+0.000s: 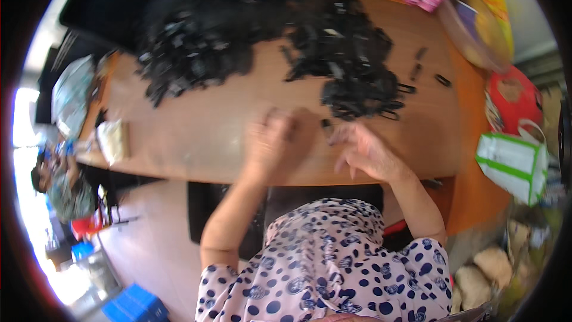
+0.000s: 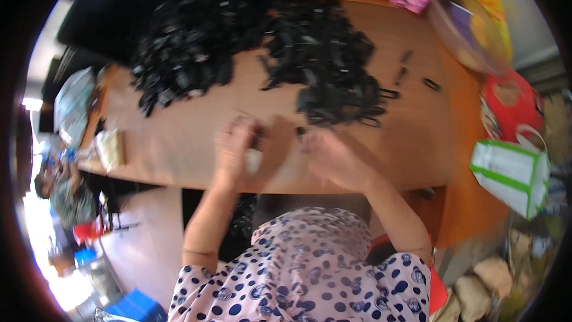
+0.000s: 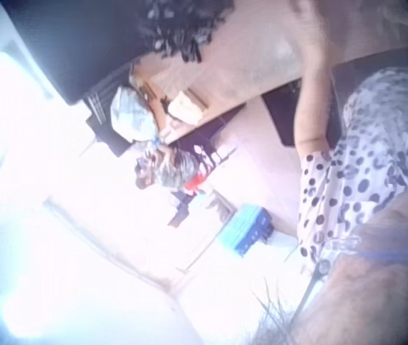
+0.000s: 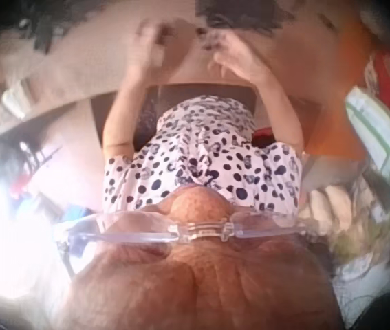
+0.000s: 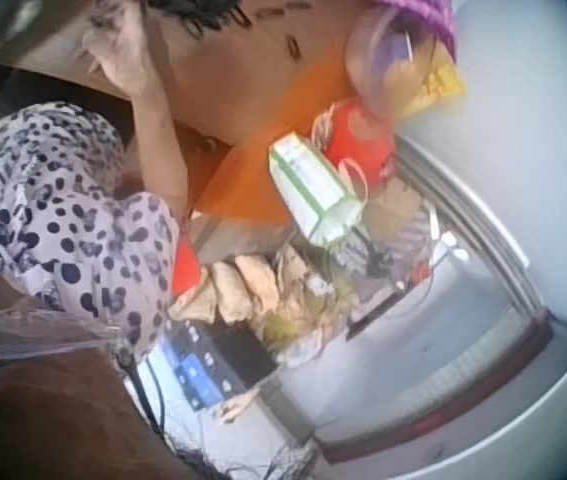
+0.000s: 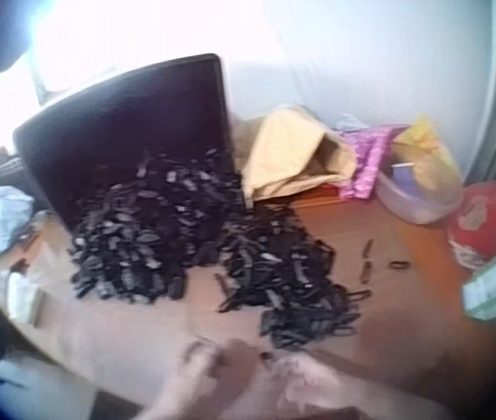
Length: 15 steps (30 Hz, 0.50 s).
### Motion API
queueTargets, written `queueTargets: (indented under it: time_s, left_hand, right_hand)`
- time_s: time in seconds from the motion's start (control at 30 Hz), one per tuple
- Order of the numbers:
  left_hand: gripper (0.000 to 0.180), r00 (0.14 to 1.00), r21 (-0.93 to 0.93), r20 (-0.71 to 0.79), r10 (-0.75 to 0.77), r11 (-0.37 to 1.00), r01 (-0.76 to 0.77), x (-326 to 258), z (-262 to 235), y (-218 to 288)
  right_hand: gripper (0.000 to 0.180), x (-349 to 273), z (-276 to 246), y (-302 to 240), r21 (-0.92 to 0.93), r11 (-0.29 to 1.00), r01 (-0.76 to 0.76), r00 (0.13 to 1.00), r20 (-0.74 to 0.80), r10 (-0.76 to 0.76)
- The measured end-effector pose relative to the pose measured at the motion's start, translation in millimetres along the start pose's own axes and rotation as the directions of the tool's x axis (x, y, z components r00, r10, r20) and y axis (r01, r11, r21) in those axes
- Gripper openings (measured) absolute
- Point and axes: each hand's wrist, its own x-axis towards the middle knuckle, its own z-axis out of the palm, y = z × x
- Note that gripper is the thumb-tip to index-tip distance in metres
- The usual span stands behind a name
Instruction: The person assembles plastic components by hand, picking pieces from piles on the table, fitting them together, and dropping the assembled parts into a container below.
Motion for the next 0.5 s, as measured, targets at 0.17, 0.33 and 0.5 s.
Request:
queueTargets:
  time_s: [0.17,0.33,0.5]
  left_hand:
    - [0.027,0.906,0.743,-0.156,0.393,0.651,-0.155,103,-81,-27]
    - [0.032,0.995,0.913,-0.062,0.075,0.407,0.026,124,-69,-6]
    - [0.027,0.925,0.911,0.129,0.357,0.326,-0.253,109,-70,-18]
  right_hand:
    - [0.03,-18,-118,-24,-0.755,0.6,-0.266,0.668,-0.593,-0.45]
    - [0.026,-39,-223,-34,-0.84,0.095,-0.534,0.582,-0.447,-0.679]
    - [0.02,-32,-246,-43,-0.871,-0.064,-0.487,0.694,-0.342,-0.634]
